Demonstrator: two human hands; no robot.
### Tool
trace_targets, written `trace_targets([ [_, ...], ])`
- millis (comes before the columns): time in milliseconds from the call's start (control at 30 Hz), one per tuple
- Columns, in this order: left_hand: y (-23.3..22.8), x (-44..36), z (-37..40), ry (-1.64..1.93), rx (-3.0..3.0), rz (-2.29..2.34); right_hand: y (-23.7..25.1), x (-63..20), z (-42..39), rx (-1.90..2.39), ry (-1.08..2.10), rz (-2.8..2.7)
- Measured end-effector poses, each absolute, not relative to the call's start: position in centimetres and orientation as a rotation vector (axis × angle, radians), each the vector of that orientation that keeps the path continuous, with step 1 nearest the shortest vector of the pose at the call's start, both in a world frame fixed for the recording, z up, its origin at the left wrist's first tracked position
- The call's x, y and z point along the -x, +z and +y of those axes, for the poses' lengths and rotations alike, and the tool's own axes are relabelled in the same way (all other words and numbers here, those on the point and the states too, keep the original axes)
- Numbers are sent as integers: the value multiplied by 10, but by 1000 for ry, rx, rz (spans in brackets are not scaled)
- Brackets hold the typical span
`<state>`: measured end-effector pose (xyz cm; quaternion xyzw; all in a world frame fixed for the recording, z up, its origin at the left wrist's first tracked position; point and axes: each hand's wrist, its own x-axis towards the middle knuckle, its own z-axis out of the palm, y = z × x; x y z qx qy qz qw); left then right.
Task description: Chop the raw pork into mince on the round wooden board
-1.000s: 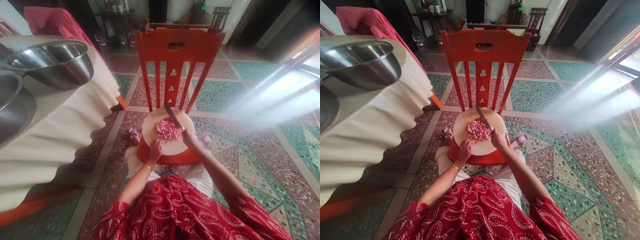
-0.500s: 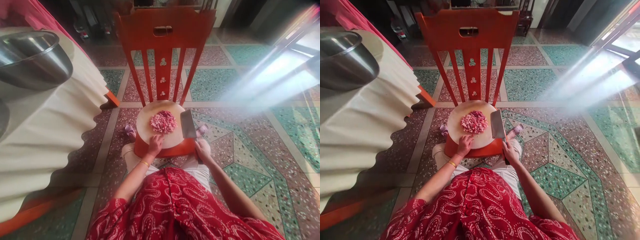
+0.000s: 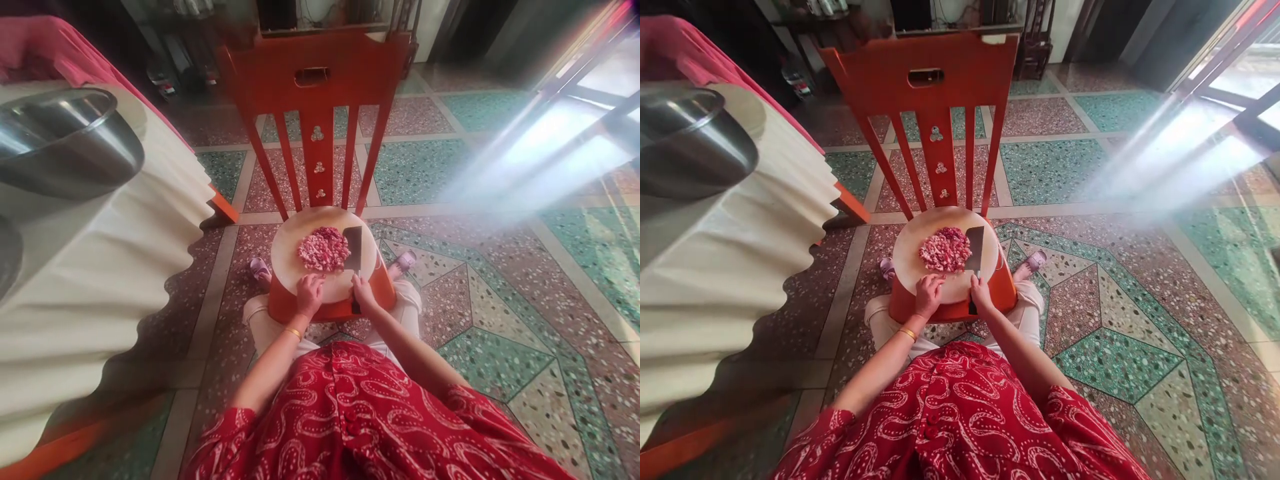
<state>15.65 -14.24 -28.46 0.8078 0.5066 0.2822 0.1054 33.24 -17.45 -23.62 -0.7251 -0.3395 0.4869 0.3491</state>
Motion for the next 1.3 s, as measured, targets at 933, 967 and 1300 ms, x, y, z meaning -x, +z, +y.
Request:
trace_targets([
  [933, -290, -150, -146, 925, -2394, 1461, -167, -321, -133, 1926, 638, -2050],
  [967, -290, -150, -146, 919, -2398, 1460, -172, -321, -133, 1953, 715, -2069],
  [1300, -289, -152, -147, 865, -2399, 1495, -170, -328, -134, 1850, 714, -1914],
])
